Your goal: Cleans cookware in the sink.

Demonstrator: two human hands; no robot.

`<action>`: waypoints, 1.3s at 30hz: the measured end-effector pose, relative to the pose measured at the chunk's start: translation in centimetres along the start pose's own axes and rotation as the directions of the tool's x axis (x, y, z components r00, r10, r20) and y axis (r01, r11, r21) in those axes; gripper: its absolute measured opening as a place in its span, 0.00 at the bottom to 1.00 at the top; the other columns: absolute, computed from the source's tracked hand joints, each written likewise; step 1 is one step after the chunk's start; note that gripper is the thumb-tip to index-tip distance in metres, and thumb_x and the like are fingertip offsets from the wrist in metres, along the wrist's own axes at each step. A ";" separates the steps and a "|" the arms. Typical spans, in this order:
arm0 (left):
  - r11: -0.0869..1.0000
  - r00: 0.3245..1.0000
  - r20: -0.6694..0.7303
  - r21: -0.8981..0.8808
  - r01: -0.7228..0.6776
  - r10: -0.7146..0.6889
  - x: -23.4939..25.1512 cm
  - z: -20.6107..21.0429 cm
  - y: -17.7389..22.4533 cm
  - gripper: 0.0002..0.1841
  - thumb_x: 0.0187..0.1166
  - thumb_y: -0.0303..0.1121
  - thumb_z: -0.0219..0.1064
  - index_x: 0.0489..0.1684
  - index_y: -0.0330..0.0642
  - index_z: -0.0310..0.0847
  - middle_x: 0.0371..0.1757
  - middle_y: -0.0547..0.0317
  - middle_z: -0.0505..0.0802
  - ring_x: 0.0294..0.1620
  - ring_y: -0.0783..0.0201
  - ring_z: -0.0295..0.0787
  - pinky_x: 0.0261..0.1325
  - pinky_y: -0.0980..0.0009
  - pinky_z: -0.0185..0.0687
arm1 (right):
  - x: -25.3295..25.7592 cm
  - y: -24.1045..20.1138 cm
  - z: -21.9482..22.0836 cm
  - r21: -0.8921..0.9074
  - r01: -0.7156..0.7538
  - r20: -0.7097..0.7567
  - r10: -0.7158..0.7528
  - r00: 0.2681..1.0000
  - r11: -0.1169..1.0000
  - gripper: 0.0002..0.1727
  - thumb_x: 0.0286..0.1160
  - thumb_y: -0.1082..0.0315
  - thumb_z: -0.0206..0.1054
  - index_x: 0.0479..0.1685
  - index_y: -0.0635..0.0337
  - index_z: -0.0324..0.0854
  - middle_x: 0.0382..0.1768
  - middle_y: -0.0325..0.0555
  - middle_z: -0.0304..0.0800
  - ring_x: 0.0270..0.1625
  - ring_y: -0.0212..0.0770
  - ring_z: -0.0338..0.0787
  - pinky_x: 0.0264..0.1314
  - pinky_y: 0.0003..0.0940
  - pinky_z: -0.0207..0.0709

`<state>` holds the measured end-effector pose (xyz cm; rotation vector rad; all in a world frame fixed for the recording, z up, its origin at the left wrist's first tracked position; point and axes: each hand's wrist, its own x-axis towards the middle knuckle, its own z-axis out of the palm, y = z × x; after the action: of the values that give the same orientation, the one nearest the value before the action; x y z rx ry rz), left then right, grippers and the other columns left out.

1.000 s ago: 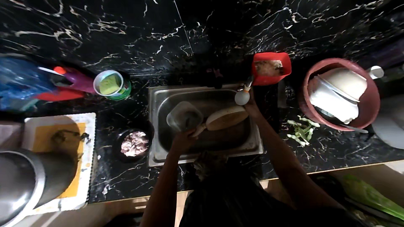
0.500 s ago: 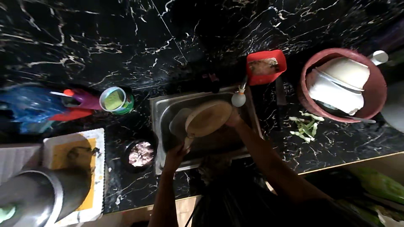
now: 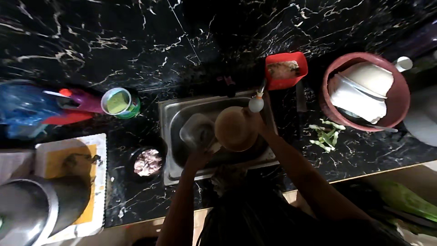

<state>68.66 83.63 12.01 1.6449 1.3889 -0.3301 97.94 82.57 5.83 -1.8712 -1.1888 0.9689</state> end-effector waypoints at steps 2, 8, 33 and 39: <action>0.999 0.999 0.029 0.012 0.041 -0.042 0.8 0.2 1.2 0.22 0.91 0.45 0.59 0.62 0.32 0.83 0.50 0.41 0.92 0.47 0.52 0.91 0.58 0.51 0.85 | 1.4 0.9 1.0 0.255 -0.041 0.001 0.042 0.999 0.966 0.17 0.88 0.66 0.61 0.63 0.72 0.82 0.55 0.60 0.91 0.56 0.46 0.92 0.65 0.41 0.86; 0.989 0.993 0.091 -0.121 0.087 -0.077 2.8 1.5 3.0 0.22 0.92 0.44 0.58 0.68 0.33 0.80 0.56 0.41 0.90 0.48 0.57 0.89 0.58 0.58 0.85 | -0.2 -2.0 -1.3 0.504 -0.378 0.470 0.121 0.874 0.776 0.18 0.92 0.66 0.56 0.68 0.70 0.79 0.58 0.54 0.93 0.57 0.41 0.94 0.63 0.36 0.87; 0.258 0.942 0.335 -0.911 0.322 0.009 -1.3 10.6 10.7 0.06 0.86 0.20 0.53 0.45 0.35 0.76 0.32 0.59 0.85 0.28 0.70 0.83 0.33 0.77 0.85 | -1.3 1.3 -2.9 0.615 -0.235 0.279 0.071 0.958 0.753 0.14 0.90 0.71 0.55 0.67 0.66 0.77 0.53 0.51 0.92 0.50 0.41 0.95 0.60 0.39 0.90; 0.169 0.903 0.416 -0.903 0.396 0.110 -3.1 6.9 13.6 0.10 0.90 0.23 0.48 0.44 0.36 0.77 0.34 0.57 0.88 0.33 0.68 0.88 0.41 0.76 0.88 | -0.4 -0.7 -5.5 0.391 -0.248 0.294 0.135 0.946 0.886 0.17 0.88 0.72 0.60 0.68 0.74 0.76 0.50 0.56 0.92 0.47 0.39 0.95 0.57 0.34 0.90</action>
<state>81.99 77.24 16.85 0.2459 0.9958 0.1744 102.28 81.50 9.05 -1.5603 -0.8484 1.4921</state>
